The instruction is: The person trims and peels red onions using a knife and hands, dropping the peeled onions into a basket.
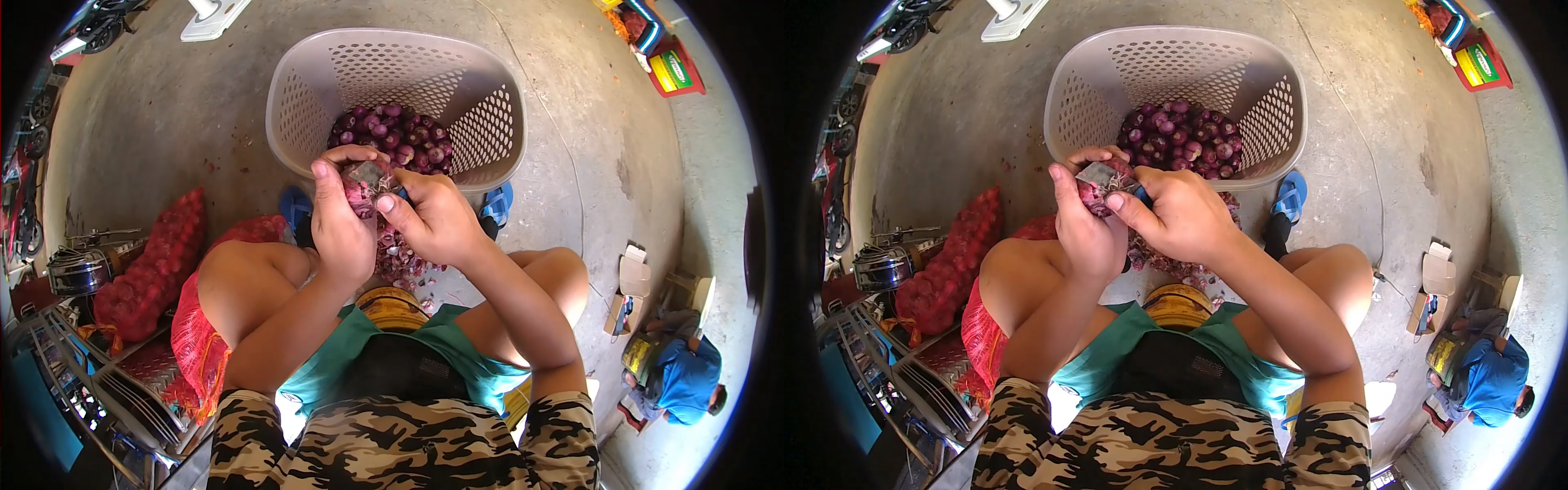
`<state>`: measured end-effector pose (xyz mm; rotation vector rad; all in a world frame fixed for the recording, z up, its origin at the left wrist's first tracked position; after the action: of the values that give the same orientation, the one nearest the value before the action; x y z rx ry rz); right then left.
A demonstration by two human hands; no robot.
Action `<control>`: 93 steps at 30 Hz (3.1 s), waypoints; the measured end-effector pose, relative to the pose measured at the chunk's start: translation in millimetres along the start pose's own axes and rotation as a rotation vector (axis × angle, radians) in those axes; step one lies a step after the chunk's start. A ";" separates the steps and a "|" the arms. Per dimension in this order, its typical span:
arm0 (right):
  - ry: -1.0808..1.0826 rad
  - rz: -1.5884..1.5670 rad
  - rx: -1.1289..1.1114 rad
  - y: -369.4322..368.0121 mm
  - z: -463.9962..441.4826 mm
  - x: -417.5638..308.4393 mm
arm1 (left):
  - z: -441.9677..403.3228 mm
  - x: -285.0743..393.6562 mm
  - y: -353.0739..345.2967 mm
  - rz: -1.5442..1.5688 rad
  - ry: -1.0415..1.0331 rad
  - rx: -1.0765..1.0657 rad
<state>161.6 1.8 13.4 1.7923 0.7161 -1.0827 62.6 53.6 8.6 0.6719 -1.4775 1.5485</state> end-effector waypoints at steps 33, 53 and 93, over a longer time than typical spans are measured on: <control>-0.243 -0.251 -0.026 -14.9 4.4 -1.1 | -9.0 -0.8 6.7 -0.248 -0.392 0.065; -0.026 0.678 -0.518 13.6 23.9 26.9 | -19.8 13.4 6.0 -0.139 0.169 -0.293; 0.093 0.053 -0.084 53.1 -10.8 -11.5 | -5.1 11.9 -10.0 -0.070 0.175 -0.648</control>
<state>203.5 -11.8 47.0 1.7889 0.7546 -0.9253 66.4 60.4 23.0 0.1963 -1.6705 0.9553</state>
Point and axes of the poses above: each hand's wrist, its own z-axis away from the middle knuckle, its own y-axis out of the back of the hand, x = y × z, the point moved 6 cm from there along -z, towards the middle knuckle, and after that the axes turned 14 degrees about x, right-handed, at the moved point
